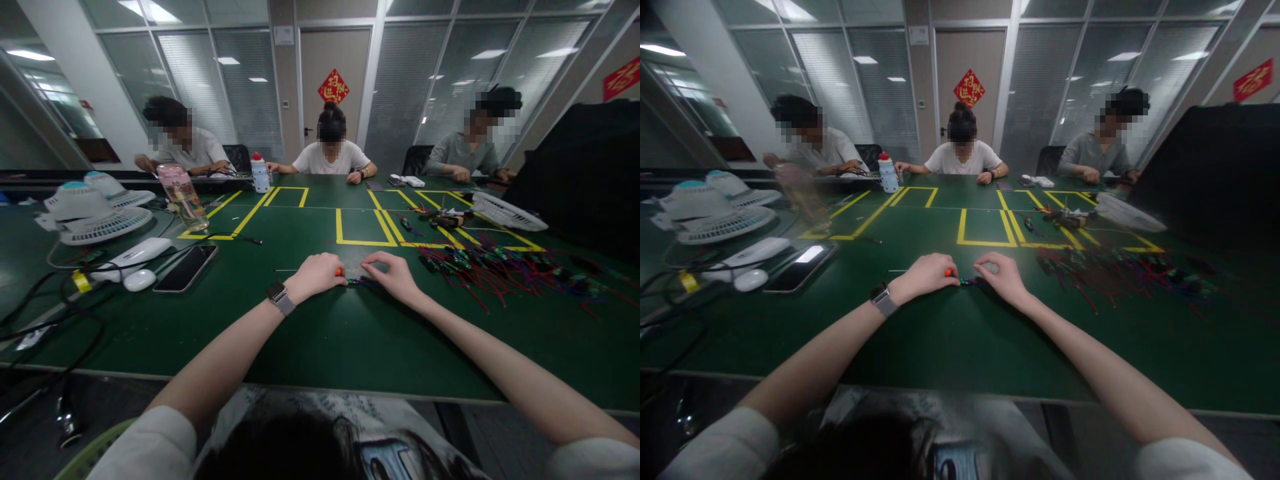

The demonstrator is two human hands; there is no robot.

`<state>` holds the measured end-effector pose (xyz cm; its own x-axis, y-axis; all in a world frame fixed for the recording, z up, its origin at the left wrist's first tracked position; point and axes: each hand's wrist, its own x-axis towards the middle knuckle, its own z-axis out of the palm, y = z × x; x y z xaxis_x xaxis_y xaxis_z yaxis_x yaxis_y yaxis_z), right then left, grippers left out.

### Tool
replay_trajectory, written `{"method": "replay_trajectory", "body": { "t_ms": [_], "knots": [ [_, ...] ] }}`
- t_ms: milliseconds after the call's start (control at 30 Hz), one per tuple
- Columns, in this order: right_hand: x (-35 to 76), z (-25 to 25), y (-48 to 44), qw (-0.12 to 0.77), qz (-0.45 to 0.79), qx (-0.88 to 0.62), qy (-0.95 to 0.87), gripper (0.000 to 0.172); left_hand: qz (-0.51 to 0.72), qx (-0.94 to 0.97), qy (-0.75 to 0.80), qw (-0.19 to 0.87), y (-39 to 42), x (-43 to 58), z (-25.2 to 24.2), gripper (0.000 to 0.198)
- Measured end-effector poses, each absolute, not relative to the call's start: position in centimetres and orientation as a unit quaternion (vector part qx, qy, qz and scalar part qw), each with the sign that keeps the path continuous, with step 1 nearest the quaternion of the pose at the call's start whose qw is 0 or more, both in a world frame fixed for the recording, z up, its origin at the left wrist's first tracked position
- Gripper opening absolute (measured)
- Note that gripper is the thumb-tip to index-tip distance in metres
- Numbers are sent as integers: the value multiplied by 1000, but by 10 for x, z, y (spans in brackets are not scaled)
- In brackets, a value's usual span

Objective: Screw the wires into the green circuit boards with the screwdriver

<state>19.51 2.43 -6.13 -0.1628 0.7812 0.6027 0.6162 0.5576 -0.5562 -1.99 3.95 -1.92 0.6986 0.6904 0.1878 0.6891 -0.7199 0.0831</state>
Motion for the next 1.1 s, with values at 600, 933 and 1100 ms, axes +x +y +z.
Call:
{"method": "replay_trajectory", "body": {
  "t_ms": [600, 933, 1100],
  "knots": [
    [177, -69, 21, 345, -57, -413, -841, 15, 122, 904, 410, -10, 48, -20, -31, 21],
    [176, -69, 26, 303, -45, -410, -859, 23, 124, 900, 418, 17, 52, -21, -31, 20],
    [176, -64, 22, 309, -3, -413, -857, 29, 128, 896, 424, 21, 53, -22, -31, 18]
  ]
}}
